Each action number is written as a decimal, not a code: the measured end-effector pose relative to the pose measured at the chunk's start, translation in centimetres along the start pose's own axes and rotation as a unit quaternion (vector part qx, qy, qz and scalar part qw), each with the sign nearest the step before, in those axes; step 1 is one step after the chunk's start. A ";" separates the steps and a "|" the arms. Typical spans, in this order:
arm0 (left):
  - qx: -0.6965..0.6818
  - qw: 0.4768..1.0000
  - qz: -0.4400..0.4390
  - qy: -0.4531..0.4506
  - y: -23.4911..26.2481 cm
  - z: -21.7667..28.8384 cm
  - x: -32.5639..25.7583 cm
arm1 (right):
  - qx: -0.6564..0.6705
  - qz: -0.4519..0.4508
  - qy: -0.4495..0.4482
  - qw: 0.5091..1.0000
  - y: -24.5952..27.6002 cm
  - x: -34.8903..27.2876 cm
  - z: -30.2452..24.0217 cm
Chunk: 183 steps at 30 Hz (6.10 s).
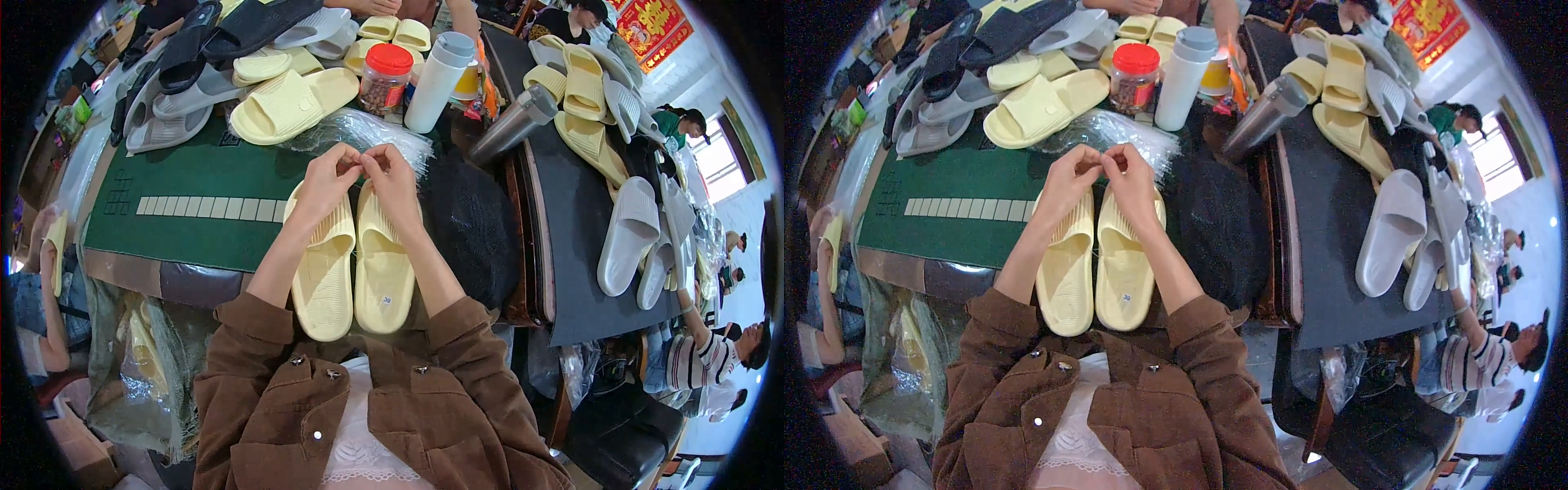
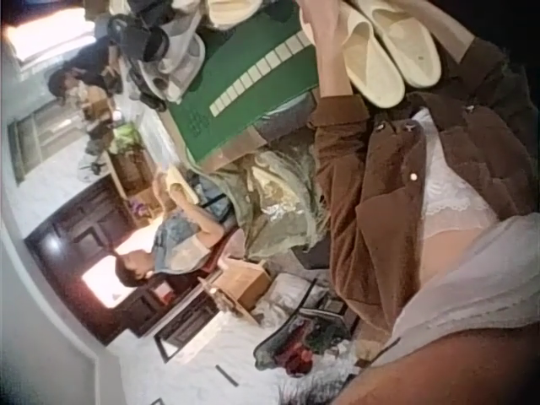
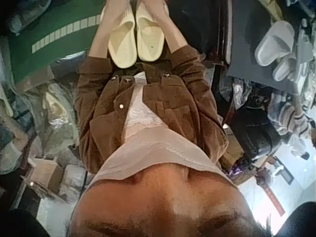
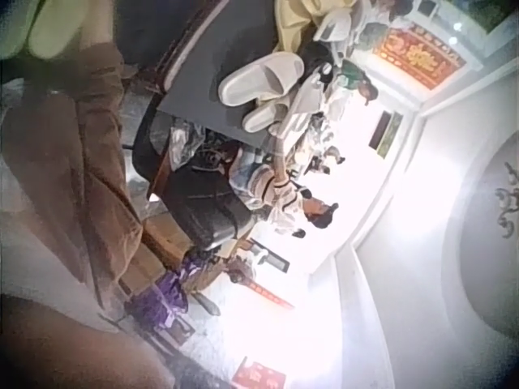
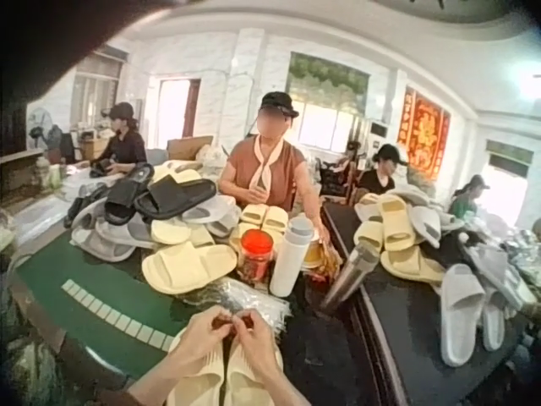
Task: Inspecting and trimming loose threads from finished sandals and slippers.
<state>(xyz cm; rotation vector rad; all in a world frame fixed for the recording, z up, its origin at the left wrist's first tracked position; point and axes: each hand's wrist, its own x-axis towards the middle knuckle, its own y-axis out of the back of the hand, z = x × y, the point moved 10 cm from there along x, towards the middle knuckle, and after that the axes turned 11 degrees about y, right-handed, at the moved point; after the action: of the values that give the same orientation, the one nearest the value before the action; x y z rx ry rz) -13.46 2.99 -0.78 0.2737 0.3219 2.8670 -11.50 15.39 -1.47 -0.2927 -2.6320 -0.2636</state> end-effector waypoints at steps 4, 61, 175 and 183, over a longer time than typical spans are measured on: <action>0.022 0.999 0.025 0.022 0.6 -0.1 0.1 | 0.014 -0.008 0.001 1.000 -0.1 0.0 -0.3; -0.036 0.992 0.118 -0.029 2.6 1.3 -0.4 | -0.018 -0.033 -0.005 0.999 -0.6 0.0 0.5; 0.110 0.993 -0.010 -0.046 -1.5 1.4 -0.6 | -0.626 0.254 0.129 0.726 40.4 -12.1 -19.2; 0.103 0.994 -0.011 -0.041 -1.5 0.8 -0.4 | -0.558 0.160 0.206 0.788 35.1 -9.7 -18.9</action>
<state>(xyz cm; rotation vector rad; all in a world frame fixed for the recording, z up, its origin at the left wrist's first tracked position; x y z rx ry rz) -12.63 4.47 -0.46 0.4208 0.6008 2.7941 13.96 43.08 15.00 -0.9114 -1.6567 -1.5510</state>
